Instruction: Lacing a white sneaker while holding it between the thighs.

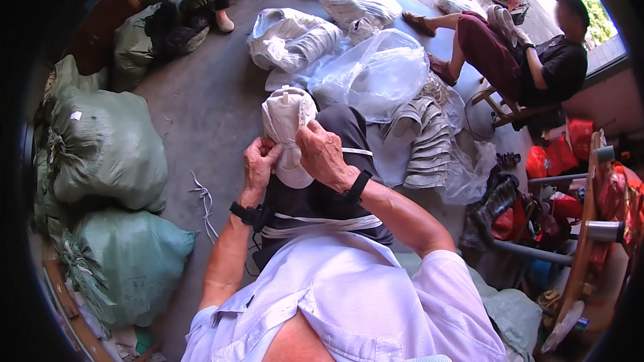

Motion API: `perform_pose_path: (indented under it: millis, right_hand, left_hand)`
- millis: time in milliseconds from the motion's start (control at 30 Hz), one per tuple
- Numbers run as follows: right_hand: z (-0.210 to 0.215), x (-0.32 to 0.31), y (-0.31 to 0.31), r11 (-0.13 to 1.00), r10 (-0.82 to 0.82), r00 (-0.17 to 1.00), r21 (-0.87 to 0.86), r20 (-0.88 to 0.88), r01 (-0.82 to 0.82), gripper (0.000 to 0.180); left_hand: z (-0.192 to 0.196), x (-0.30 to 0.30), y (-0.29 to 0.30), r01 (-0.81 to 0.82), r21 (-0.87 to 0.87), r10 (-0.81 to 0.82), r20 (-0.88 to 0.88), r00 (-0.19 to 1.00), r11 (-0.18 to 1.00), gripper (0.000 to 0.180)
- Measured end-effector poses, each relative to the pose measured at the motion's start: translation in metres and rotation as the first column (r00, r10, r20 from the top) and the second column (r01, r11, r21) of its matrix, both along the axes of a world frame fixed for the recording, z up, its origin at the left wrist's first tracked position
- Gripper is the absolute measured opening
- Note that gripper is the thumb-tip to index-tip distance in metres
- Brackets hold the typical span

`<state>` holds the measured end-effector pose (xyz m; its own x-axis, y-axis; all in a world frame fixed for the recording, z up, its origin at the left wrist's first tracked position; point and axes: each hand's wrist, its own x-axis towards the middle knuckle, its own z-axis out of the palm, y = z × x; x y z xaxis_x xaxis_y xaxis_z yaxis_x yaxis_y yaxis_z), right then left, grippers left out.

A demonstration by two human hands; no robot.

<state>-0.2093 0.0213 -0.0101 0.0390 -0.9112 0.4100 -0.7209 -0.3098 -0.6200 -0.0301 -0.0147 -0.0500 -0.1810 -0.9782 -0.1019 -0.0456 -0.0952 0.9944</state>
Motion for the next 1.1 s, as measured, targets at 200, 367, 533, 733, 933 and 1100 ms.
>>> perform_pose_path:
  millis: [200,367,533,733,933,1100]
  right_hand:
    - [-0.005,0.003,0.004,0.999,0.031,0.999,-0.017,-0.014,-0.031,0.009]
    - [-0.005,0.002,0.0,0.996,0.071,0.984,-0.047,-0.162,-0.079,0.017]
    - [0.005,0.003,-0.004,0.998,0.048,0.95,0.06,-0.308,-0.031,0.022]
    - [0.017,0.008,-0.012,0.99,0.05,0.91,0.142,-0.413,0.01,0.022]
    - [0.022,0.017,-0.018,0.988,0.071,0.867,0.153,-0.493,0.007,0.016]
    - [0.015,0.011,-0.022,0.989,0.104,0.899,0.143,-0.426,-0.047,0.013]
  left_hand:
    - [0.005,-0.001,0.0,-0.01,0.016,0.01,0.022,1.0,1.0,0.018]
    - [0.004,-0.001,0.001,-0.02,0.022,0.02,0.02,1.0,1.0,0.018]
    - [0.005,-0.002,0.001,-0.037,0.026,0.036,0.032,0.999,0.999,0.02]
    - [0.002,-0.005,0.003,-0.044,-0.014,0.044,0.005,0.999,0.999,0.02]
    - [-0.003,-0.005,0.003,-0.051,-0.046,0.052,0.025,0.998,0.998,0.019]
    - [-0.002,-0.003,0.001,-0.051,-0.069,0.055,0.055,0.997,0.996,0.02]
